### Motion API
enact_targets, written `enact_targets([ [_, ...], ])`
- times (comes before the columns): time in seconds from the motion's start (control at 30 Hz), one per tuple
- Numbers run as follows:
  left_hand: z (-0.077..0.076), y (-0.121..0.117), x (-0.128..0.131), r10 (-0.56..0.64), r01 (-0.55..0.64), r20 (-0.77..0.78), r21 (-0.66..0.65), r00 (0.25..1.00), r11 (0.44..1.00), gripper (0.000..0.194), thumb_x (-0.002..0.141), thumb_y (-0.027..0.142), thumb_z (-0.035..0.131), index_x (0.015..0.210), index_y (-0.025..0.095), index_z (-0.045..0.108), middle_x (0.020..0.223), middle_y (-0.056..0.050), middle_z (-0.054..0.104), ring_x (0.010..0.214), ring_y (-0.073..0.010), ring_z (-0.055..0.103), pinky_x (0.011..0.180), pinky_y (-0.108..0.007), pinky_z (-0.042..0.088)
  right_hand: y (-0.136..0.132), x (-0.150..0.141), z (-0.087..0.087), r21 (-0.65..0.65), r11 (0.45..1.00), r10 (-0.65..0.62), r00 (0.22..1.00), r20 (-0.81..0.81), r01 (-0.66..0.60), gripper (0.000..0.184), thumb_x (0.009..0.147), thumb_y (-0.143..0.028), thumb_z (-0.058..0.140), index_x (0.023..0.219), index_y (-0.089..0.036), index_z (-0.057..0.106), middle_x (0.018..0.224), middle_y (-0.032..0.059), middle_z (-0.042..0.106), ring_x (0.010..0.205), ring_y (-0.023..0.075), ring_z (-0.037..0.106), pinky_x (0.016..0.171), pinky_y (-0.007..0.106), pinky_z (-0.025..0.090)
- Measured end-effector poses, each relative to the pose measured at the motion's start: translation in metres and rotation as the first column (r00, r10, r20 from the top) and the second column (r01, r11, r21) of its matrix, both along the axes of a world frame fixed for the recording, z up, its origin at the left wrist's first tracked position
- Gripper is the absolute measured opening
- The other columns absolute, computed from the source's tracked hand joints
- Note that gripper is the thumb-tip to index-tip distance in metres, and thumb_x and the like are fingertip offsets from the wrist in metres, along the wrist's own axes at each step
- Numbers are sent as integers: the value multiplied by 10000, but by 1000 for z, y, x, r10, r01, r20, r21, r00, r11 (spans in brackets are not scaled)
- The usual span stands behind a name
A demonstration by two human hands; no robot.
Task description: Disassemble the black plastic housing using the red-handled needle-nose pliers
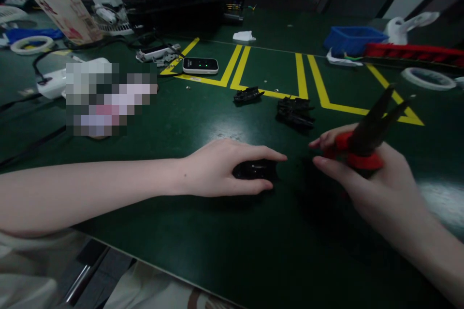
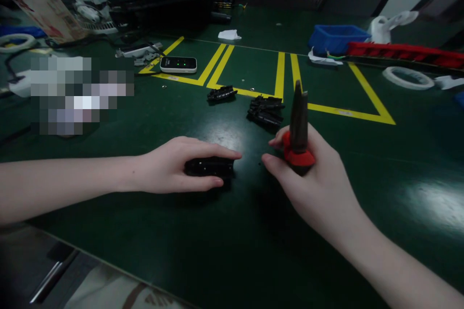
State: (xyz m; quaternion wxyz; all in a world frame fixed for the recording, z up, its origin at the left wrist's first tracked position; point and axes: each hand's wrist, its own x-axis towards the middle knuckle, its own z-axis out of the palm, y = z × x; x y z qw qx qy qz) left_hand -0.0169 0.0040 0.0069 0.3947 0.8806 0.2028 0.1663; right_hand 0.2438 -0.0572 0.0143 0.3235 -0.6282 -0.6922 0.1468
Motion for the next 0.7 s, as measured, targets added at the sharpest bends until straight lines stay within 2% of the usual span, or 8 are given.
enact_targets([
  [0.07,2,0,0,10,-11,-18,-32,1000,999,465,983,318,691,1417,162,625,1282,-96,769,1085,-230,739,895,-347,549,1,0,-2,-14,1000,-13,997,-82,12,196,869,-424,597,994,-311,498,1075,68,652,1073,294,693,886,448,598],
  [0.2,6,-2,1,109,-100,37,-181,993,978,438,949,287,729,1362,174,639,1285,-77,745,1123,-210,714,959,-342,556,3,9,-11,-33,999,-2,980,-200,-4,374,859,-390,617,1182,-340,435,1260,88,613,1263,307,647,936,444,602],
  [0.37,6,-1,-1,234,-184,96,-368,968,912,579,897,279,783,1433,223,571,1444,-97,639,1265,-245,642,1058,-391,544,2,18,-25,-91,996,-19,979,-201,0,612,777,-490,756,1287,-310,469,1263,107,668,1212,349,685,907,503,629],
  [0.47,0,3,-2,241,-145,118,-526,963,838,721,885,259,788,1527,270,459,1444,-117,610,1139,-226,685,942,-368,595,0,10,-27,-118,993,-53,981,-188,31,578,750,-462,765,1251,-294,532,1257,103,702,1197,348,700,974,529,612],
  [0.5,-2,5,-2,247,-126,142,-569,959,813,758,878,251,786,1545,273,427,1376,-120,637,1068,-219,696,866,-352,606,-1,7,-26,-121,992,-66,981,-183,44,551,749,-450,763,1236,-300,553,1258,93,709,1198,343,702,1005,532,599],
  [0.57,-5,9,0,277,-88,193,-652,941,753,813,837,198,805,1541,277,405,1270,-97,654,1094,-224,687,845,-328,600,-2,3,-24,-111,992,-84,981,-177,64,500,775,-439,738,1233,-319,578,1246,79,723,1174,339,717,1025,538,591],
  [0.67,-10,13,4,326,-17,211,-816,922,578,867,787,139,841,1513,298,394,1111,-37,669,992,-175,699,821,-295,587,-3,13,-29,-68,995,-81,980,-183,70,393,827,-471,696,1185,-338,601,1165,91,751,1083,372,756,933,546,639],
  [0.7,-12,14,5,321,-5,214,-824,923,566,880,775,148,853,1507,296,389,1079,-33,681,920,-166,708,796,-309,601,-3,20,-36,-54,997,-59,981,-187,50,396,804,-508,719,1161,-373,612,1124,85,762,1042,399,766,867,561,658],
])
